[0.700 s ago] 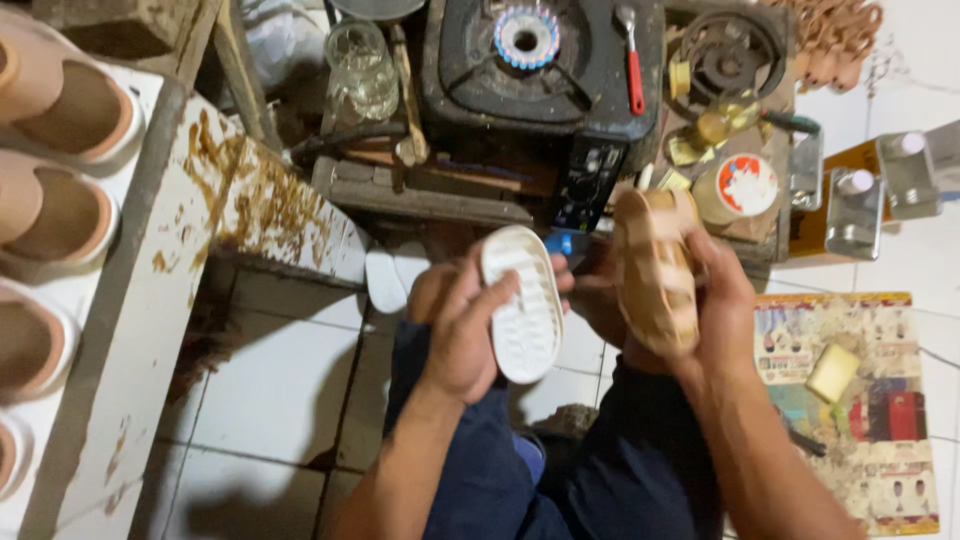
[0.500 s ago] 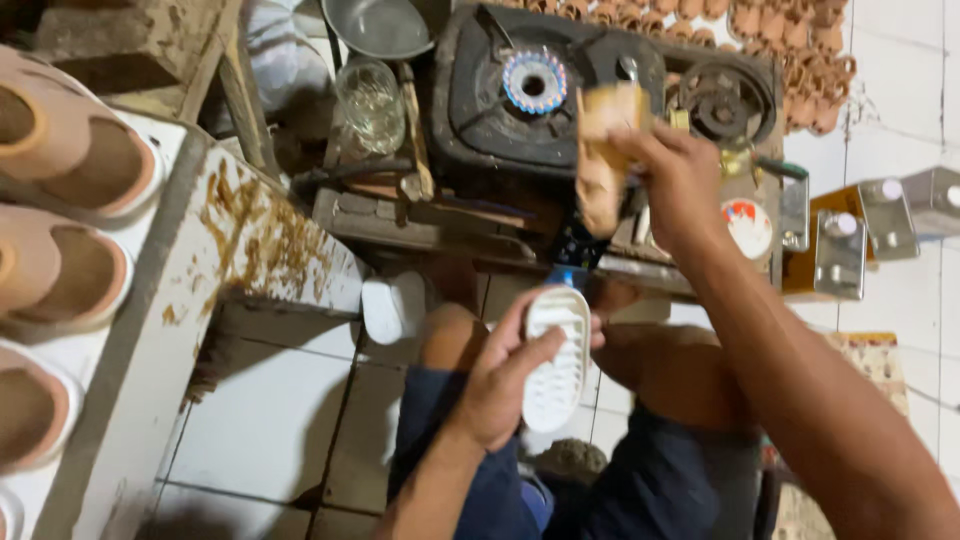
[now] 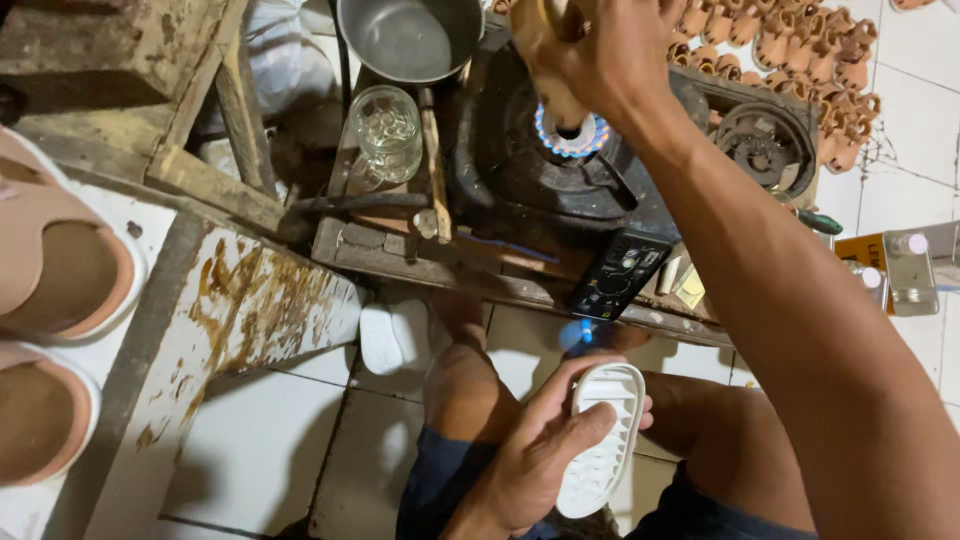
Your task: The person sits on the floor and assembles a sandal: they hold the strap upper over a lit gas burner to heat it, then press it onto a white sole and squeeze the parts together by hand. They use a curved blade to trim and press the edge of the sole, turning the sandal to work around it, and set the finished sandal aside.
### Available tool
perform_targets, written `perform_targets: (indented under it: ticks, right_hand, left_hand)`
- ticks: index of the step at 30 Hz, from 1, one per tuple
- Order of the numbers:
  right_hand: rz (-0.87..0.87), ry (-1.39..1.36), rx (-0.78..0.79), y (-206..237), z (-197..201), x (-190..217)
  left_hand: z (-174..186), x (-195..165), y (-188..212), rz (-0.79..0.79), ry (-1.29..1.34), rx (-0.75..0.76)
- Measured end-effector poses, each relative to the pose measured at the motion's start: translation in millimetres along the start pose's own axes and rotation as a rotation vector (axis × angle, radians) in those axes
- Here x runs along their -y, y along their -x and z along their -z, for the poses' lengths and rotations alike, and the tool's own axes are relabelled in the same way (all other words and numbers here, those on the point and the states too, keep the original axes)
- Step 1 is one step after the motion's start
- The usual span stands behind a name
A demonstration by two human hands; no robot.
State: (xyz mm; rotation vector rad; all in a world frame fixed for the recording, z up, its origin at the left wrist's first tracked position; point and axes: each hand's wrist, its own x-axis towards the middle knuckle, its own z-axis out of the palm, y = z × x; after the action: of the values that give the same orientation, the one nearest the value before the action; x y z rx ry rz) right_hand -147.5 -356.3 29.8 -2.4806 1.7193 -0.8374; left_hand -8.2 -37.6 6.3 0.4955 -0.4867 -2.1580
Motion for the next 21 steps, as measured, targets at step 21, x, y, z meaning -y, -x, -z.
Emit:
perform_targets:
  ticks: [21]
  right_hand:
    - [-0.886,-2.434,-0.194,340,158,76]
  left_hand:
    - [-17,14,34,-0.149,0.065,-0.089]
